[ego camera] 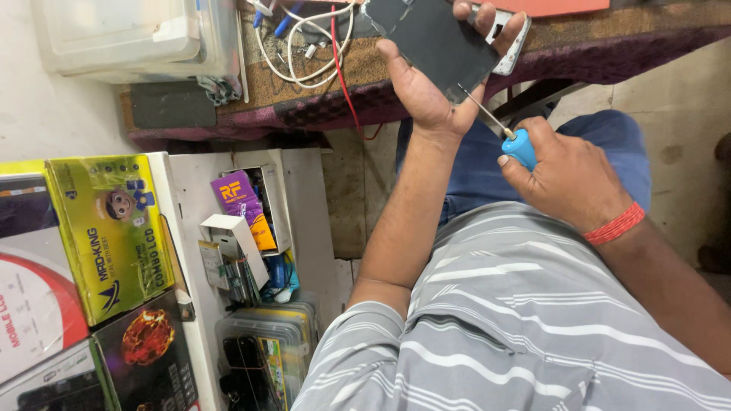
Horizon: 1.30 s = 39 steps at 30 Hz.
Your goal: The person uses a purple plastic pry tool to separate the back cover of a white smartphone. They then use a blue electric screwdriver to remove screws from the back cover of a black smartphone, placing the cover on the workbench.
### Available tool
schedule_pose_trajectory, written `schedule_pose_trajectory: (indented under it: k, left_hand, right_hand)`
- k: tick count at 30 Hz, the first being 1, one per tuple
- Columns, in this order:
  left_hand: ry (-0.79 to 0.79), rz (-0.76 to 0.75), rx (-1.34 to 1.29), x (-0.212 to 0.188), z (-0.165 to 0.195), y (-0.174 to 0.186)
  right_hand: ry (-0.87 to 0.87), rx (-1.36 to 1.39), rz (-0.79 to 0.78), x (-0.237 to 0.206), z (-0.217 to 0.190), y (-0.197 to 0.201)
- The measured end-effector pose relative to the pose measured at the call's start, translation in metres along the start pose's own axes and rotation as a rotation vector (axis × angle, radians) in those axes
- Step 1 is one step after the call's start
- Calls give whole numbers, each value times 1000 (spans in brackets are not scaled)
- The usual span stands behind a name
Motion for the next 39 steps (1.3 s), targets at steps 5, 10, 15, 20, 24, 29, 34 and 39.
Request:
schedule_pose_trajectory:
  k: [5, 10, 15, 20, 24, 29, 34, 39]
  left_hand:
    - [-10, -2, 39, -1, -1, -1]
    - [-15, -39, 26, -1, -1, -3]
    - [-7, -26, 26, -1, -2, -3]
    - [16, 15, 52, -2, -2, -2]
    - [3, 41, 53, -2, 1, -2]
    - [12, -32, -11, 0, -1, -7]
    - [77, -57, -16, 0, -3, -11]
    - [302, -15, -104, 1, -9, -8]
  right_hand:
    - [10, 38, -19, 0, -2, 0]
    - [37, 6, -13, -1, -4, -2]
    - [40, 19, 15, -2, 0, 1]
    - [27, 41, 21, -2, 3, 1]
    - [57, 27, 13, -3, 3, 1]
    - [20, 19, -24, -3, 6, -1]
    - [52, 0, 22, -2, 2, 7]
    - [7, -95, -30, -3, 3, 15]
Point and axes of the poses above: each hand's wrist, its own x-axis towards the middle knuckle, its own y-axis out of the back of the hand, z = x × y, the point moved 6 cm from there along x, towards the middle knuckle, and after that the axes turned 4 degrees about -y, right-handed, at the moved point
